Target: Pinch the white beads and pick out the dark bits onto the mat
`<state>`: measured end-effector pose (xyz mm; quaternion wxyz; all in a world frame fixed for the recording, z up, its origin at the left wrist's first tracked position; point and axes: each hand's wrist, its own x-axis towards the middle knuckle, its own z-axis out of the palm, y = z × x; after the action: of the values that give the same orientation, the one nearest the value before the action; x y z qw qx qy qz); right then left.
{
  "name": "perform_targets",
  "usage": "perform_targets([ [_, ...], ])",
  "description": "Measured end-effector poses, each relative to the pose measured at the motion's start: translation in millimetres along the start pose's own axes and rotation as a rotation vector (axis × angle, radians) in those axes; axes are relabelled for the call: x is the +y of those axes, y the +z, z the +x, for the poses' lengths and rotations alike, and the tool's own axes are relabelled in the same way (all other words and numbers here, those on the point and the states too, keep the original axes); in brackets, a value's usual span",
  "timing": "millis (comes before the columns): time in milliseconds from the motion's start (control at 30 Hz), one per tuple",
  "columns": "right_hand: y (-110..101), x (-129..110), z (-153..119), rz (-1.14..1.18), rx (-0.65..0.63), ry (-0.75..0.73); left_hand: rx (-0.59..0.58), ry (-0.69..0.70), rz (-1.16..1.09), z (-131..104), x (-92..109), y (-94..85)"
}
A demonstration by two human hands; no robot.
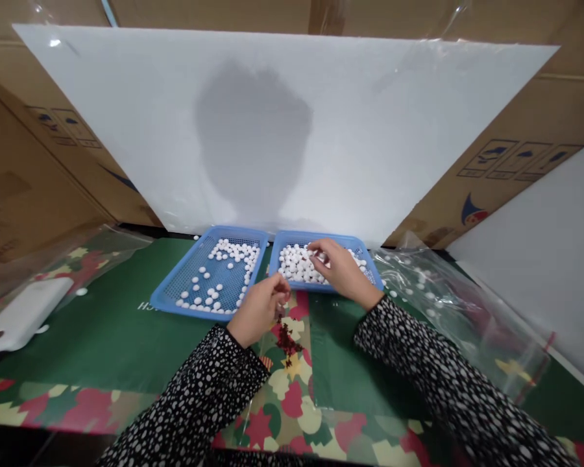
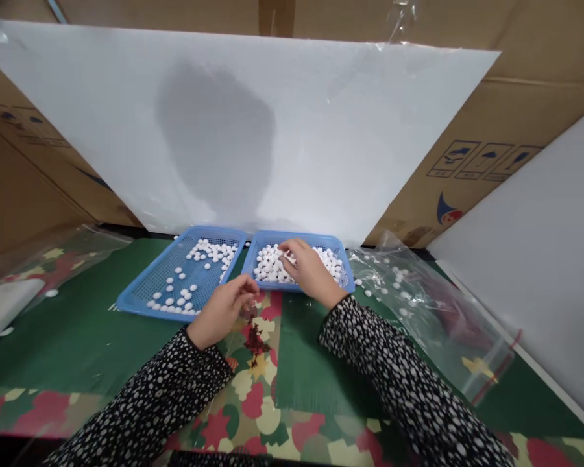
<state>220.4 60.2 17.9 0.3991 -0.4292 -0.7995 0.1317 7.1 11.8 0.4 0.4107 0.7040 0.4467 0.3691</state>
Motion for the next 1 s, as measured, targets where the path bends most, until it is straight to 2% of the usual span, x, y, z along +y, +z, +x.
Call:
perform_targets([
  [67,-2.9,3.4,2.9,-0.042,-0.062,-0.077,-0.057,0.04,0.121,-1.8,-4.5,-0.8],
  [133,0.0,-3.2,-9.4,-0.047,-0.067,-0.101,-0.054,0.084,0.174,-3.2,-5.5,2.0],
  [167,4.2,-8.7,-19.7,-0.033,-0.066,-0.099,-0.028,0.11,0.196,-3.6,-3.8,4.2],
  [300,34.4,-26.0,-60.6,0.032,-0.254,-0.148,0.144,0.201,0.261,-4.2,15.1,6.8],
  [400,57.1,-25.5,-68.2,-0.042,-0.316,-0.196,0.268,0.227,0.371,-4.8,26.7,-16.5],
  [500,69.0,-21.5,-59.9,-0.13,-0.362,-0.271,0.333,0.088,0.576,-6.7,21.3,-65.9],
  [600,72.7,-21.3,-52.7,-0.145,-0.354,-0.291,0.172,-0.195,0.779,-8.5,4.1,-115.3],
  [667,73.3,-23.0,-52.3,-0.128,-0.343,-0.293,0.03,-0.347,0.865,-7.5,-6.8,-133.5],
  [733,72.8,-24.9,-54.9,-0.116,-0.338,-0.301,-0.09,-0.44,0.907,-3.8,-14.7,-138.3],
  [800,70.8,-26.4,-58.8,-0.095,-0.339,-0.293,-0.165,-0.483,0.922,2.0,-20.3,-135.3],
  [867,66.7,-27.7,-63.2,-0.053,-0.321,-0.256,-0.191,-0.489,0.883,7.9,-24.3,-131.1],
  [1000,52.8,-31.2,-71.3,0.089,-0.25,-0.165,-0.192,-0.477,0.655,15.5,-28.1,-126.8],
])
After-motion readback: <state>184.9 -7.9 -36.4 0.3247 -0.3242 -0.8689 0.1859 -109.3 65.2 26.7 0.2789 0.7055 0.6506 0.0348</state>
